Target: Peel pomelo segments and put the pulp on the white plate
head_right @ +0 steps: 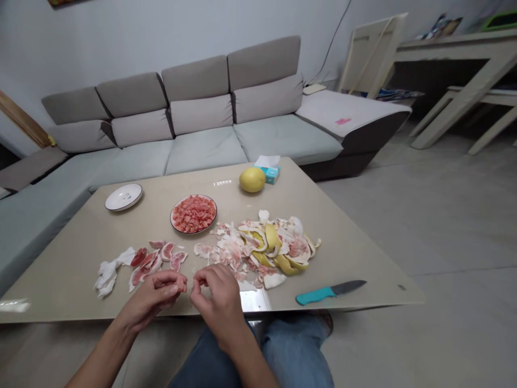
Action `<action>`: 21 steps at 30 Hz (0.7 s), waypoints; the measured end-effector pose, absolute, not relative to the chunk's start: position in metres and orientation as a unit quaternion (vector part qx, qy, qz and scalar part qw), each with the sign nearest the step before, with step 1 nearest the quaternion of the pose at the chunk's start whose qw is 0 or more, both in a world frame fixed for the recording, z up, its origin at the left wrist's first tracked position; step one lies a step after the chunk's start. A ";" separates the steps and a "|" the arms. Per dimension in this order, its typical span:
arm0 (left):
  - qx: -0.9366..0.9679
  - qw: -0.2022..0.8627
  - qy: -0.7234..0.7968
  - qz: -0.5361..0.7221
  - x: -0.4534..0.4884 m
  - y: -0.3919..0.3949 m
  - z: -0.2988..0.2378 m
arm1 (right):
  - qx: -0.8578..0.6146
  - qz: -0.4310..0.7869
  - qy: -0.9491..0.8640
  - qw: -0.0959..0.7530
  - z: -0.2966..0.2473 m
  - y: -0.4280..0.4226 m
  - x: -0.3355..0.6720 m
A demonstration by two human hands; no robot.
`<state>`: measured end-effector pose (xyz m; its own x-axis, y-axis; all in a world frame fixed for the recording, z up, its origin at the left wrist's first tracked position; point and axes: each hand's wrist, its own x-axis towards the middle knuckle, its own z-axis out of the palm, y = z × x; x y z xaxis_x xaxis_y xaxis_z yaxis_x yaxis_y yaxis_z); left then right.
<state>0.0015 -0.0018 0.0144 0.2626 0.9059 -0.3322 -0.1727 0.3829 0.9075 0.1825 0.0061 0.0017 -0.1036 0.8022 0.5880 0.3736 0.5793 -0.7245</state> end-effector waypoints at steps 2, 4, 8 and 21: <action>0.391 0.694 0.460 0.393 0.000 -0.002 0.014 | -0.410 0.217 -0.710 0.530 0.003 0.009 0.187; 0.387 0.696 0.457 0.396 -0.001 -0.003 0.014 | -0.409 0.224 -0.710 0.527 0.000 0.012 0.191; 0.379 0.695 0.456 0.407 -0.001 -0.002 0.013 | -0.454 0.179 -0.725 0.486 -0.015 0.021 0.200; 0.417 0.671 0.440 0.428 0.002 0.004 0.009 | -0.512 0.271 -0.667 0.468 -0.030 0.027 0.197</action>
<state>0.0020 0.0039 0.0092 0.2470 0.9407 -0.2327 -0.2080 0.2860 0.9354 0.1968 0.0268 -0.0297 -0.0381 0.9372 0.3466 0.4296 0.3286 -0.8412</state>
